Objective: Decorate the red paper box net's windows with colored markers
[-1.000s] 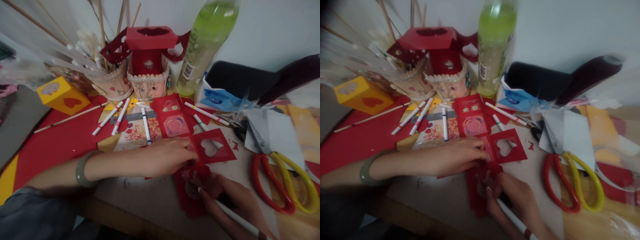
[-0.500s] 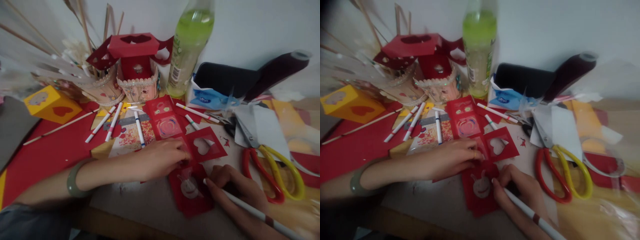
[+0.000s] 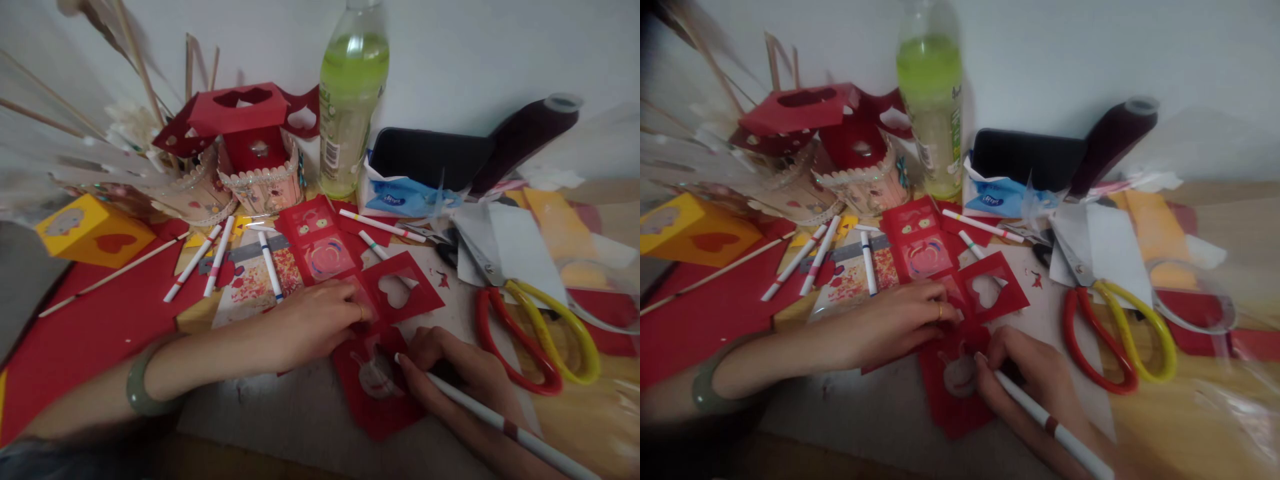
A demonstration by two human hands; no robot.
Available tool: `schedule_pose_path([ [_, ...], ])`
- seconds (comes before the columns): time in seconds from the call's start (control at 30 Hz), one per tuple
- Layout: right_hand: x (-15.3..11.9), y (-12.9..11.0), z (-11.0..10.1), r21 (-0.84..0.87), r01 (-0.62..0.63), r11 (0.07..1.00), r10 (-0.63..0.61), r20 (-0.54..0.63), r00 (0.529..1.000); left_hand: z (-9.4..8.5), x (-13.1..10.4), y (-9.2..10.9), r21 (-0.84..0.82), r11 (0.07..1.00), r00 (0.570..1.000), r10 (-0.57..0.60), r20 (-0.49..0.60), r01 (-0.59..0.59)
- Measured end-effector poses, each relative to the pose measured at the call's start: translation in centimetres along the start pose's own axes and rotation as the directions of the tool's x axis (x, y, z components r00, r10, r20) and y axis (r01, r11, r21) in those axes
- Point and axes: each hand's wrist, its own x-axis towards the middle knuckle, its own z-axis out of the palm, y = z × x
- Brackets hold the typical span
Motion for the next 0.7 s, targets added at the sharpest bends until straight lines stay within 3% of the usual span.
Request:
schedule_pose_path([
  [0.7,-0.01,0.09,0.1,0.053,0.046,0.997,-0.048,0.022,0.999,0.36,-0.04,-0.28,0.017,1.0,1.0,0.024,-0.019,-0.024],
])
